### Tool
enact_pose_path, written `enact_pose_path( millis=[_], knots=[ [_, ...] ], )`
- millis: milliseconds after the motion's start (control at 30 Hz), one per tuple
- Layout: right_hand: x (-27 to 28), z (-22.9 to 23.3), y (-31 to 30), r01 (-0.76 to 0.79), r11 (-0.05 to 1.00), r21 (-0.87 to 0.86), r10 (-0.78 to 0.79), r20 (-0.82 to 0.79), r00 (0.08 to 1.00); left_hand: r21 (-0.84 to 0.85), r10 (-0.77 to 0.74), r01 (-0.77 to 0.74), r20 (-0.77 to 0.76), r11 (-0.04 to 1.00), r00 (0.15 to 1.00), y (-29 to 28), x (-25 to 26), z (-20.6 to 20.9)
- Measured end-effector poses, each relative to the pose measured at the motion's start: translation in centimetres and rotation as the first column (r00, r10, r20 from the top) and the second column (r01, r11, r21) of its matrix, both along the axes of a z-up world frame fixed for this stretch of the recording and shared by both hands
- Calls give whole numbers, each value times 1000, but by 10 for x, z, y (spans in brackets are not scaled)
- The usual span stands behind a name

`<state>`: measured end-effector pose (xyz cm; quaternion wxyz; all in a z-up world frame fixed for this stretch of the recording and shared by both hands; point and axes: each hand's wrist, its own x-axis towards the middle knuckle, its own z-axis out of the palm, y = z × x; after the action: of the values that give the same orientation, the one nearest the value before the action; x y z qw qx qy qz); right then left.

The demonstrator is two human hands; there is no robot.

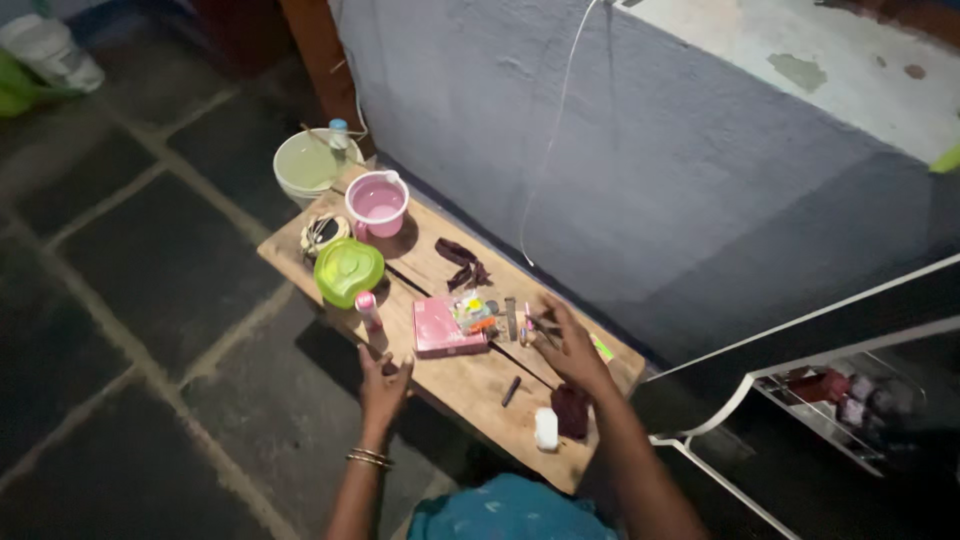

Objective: The person organizes cosmetic items by picking them up from a wooden table and placing them into a mirrored vanity cabinet. The person handles nail polish bottles, small boxes, tubes, and brushes one by one, moving them from the table to the cabinet shelves.

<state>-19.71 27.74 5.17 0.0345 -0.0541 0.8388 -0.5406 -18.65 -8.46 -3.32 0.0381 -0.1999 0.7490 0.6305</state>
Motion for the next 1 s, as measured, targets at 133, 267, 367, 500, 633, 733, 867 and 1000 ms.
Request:
enact_pose_path(
  millis=[133,267,367,500,633,733,867,1000],
  knots=[
    [-14,-48,-14,89,985,146,-91,4,996,-87,-83,84,18,993,996,7,-26,-66],
    [-8,-102,-29,94,985,143,-121,196,973,-94,-145,160,148,983,978,21,-37,-106],
    [-17,-147,-37,116,975,191,-159,228,961,-260,-205,269,247,928,947,28,-48,-125],
    [-38,-198,-48,126,975,183,-167,231,958,-365,-319,446,357,817,878,42,-86,-145],
    [-59,-233,-63,137,975,174,-206,489,847,-221,-376,500,430,837,821,57,-125,-173],
    [-89,-254,-71,57,960,273,-158,364,918,-113,-432,532,454,839,779,65,-153,-196],
    [-119,-289,-79,36,941,338,-148,315,938,60,-392,408,436,911,810,80,-169,-248],
    [-142,-316,-85,155,884,441,-264,198,944,-77,-399,430,252,900,882,87,-181,-295]
  ],
)
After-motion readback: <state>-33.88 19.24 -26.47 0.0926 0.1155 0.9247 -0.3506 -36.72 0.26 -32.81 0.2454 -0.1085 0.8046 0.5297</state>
